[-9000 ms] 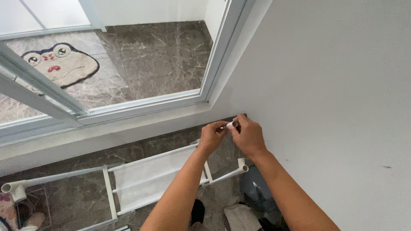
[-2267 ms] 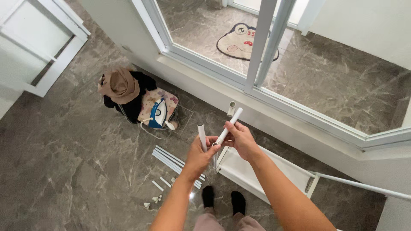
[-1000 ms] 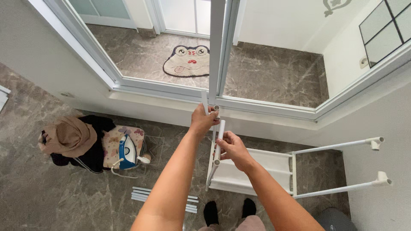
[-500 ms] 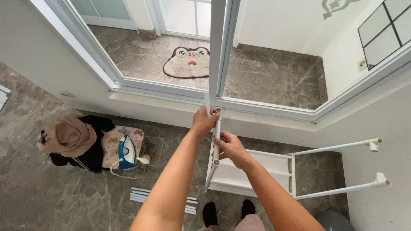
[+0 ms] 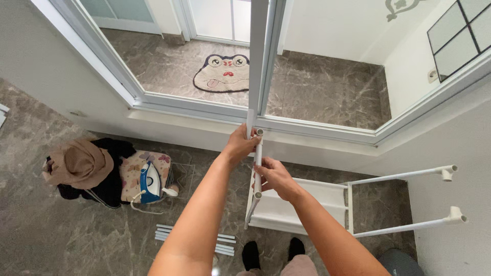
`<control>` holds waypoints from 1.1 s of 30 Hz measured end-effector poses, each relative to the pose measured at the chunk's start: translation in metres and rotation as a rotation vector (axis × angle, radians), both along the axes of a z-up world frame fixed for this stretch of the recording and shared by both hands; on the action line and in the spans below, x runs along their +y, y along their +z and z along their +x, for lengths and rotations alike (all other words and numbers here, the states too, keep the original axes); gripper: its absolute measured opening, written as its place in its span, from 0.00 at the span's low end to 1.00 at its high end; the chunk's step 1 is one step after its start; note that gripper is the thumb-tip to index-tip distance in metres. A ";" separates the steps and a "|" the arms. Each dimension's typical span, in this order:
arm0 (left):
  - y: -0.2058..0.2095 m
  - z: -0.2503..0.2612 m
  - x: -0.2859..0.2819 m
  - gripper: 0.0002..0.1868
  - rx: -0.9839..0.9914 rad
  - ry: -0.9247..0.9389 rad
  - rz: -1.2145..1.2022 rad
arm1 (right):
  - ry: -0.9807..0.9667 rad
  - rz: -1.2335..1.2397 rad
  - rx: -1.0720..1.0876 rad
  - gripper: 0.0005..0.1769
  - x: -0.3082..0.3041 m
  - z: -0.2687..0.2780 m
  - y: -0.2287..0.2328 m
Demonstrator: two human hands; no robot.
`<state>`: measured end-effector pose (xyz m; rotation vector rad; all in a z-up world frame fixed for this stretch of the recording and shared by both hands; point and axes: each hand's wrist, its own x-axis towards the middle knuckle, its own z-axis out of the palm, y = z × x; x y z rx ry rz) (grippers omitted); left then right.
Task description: The person assembles a white plastic drying rack by inserting horizontal and vertical poles into a frame with white fabric shelves. They connect multiple poles and joints to build the structure on the floor.
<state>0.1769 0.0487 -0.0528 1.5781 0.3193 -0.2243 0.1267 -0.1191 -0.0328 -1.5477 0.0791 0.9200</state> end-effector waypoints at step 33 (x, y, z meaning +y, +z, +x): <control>-0.003 -0.143 -0.082 0.10 -0.392 0.604 0.295 | 0.001 0.011 -0.538 0.16 0.012 0.087 -0.033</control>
